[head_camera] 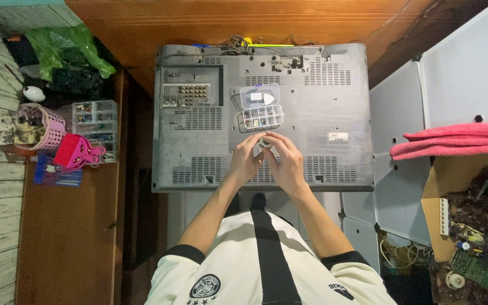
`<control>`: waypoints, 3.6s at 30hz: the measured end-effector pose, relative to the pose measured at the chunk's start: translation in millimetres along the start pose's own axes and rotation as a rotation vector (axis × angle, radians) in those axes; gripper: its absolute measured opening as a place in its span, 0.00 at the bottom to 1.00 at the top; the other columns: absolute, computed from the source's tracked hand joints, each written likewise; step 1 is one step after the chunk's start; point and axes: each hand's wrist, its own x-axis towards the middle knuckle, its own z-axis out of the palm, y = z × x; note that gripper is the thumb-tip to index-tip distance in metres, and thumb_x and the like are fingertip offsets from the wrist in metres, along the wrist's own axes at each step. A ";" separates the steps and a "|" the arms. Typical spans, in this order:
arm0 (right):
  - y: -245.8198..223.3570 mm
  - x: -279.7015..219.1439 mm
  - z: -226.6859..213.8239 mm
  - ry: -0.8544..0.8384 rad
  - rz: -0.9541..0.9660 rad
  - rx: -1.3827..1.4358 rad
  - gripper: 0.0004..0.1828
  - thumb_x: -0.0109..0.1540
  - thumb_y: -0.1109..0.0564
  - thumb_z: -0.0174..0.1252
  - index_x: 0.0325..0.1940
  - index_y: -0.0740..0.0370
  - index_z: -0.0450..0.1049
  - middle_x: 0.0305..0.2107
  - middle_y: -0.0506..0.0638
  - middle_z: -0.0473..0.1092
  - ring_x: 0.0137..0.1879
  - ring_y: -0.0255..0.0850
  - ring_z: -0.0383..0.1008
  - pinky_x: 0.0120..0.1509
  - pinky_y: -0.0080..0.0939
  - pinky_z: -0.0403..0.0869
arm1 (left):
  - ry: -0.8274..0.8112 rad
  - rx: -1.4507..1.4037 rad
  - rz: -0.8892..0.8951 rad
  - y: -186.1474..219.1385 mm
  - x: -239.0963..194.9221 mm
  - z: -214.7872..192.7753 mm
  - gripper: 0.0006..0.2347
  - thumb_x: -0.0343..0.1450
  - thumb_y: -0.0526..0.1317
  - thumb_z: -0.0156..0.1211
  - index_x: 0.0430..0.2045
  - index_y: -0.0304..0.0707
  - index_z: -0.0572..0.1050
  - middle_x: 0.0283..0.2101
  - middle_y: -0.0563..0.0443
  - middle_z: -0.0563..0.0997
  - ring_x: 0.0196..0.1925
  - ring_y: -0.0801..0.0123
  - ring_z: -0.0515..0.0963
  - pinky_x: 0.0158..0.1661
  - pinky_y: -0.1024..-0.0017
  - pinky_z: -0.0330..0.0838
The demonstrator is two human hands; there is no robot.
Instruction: Screwing the back panel of a television using a manual screwdriver and small screws from an organizer.
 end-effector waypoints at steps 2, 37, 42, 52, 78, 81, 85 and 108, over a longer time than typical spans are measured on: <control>11.7 -7.2 4.3 0.011 -0.010 -0.056 0.15 0.57 0.60 0.67 0.48 0.57 0.78 0.45 0.55 0.72 0.49 0.53 0.77 0.50 0.47 0.76 | 0.035 0.008 0.000 -4.6 0.9 6.5 0.13 0.66 0.30 0.65 0.44 0.40 0.75 0.38 0.45 0.81 0.45 0.50 0.82 0.48 0.55 0.75; 28.4 -10.5 -18.8 -0.066 -0.057 -0.084 0.21 0.50 0.55 0.75 0.43 0.57 0.75 0.36 0.53 0.68 0.40 0.49 0.75 0.40 0.45 0.76 | 0.196 -0.028 0.091 -22.3 -13.2 40.7 0.14 0.62 0.37 0.73 0.39 0.40 0.79 0.34 0.48 0.82 0.39 0.55 0.83 0.43 0.61 0.76; 32.5 -12.0 -14.0 -0.055 -0.047 0.015 0.15 0.53 0.59 0.72 0.41 0.60 0.76 0.36 0.52 0.71 0.40 0.49 0.77 0.42 0.43 0.75 | 0.102 -0.071 0.118 -0.4 -9.6 28.9 0.13 0.66 0.33 0.66 0.44 0.37 0.78 0.37 0.42 0.82 0.41 0.47 0.82 0.42 0.58 0.77; 24.9 -6.9 -8.6 -0.020 -0.057 0.002 0.18 0.52 0.58 0.74 0.40 0.58 0.74 0.33 0.51 0.69 0.37 0.47 0.77 0.40 0.41 0.75 | 0.030 -0.070 0.101 -15.6 -8.0 19.1 0.16 0.62 0.36 0.69 0.43 0.45 0.76 0.38 0.47 0.80 0.44 0.50 0.80 0.45 0.57 0.75; 19.6 -7.5 -12.7 0.028 -0.059 -0.066 0.18 0.53 0.57 0.73 0.42 0.59 0.74 0.42 0.53 0.69 0.45 0.52 0.77 0.49 0.47 0.77 | 0.038 0.147 0.035 -14.8 -12.0 31.3 0.17 0.66 0.28 0.61 0.48 0.44 0.73 0.38 0.43 0.81 0.43 0.46 0.83 0.42 0.57 0.79; 44.2 -17.0 -2.3 0.031 -0.007 -0.053 0.18 0.53 0.55 0.74 0.42 0.56 0.73 0.37 0.50 0.68 0.40 0.48 0.77 0.45 0.44 0.76 | 0.095 0.126 0.004 -14.8 -12.9 40.4 0.16 0.65 0.32 0.66 0.46 0.47 0.73 0.37 0.45 0.81 0.42 0.49 0.83 0.41 0.57 0.79; 24.5 -10.5 -11.6 0.002 -0.015 -0.016 0.15 0.54 0.55 0.73 0.40 0.57 0.74 0.38 0.50 0.70 0.41 0.49 0.78 0.44 0.46 0.77 | 0.037 0.115 0.031 -2.7 -8.7 28.3 0.16 0.66 0.32 0.64 0.46 0.47 0.72 0.38 0.44 0.80 0.43 0.47 0.83 0.42 0.54 0.79; 25.3 -1.8 -20.3 -0.095 -0.036 -0.075 0.13 0.55 0.58 0.70 0.42 0.59 0.78 0.34 0.55 0.74 0.38 0.51 0.81 0.39 0.44 0.78 | -0.014 0.191 0.080 4.4 -7.3 22.9 0.18 0.66 0.24 0.59 0.49 0.42 0.71 0.42 0.43 0.80 0.43 0.46 0.83 0.42 0.56 0.80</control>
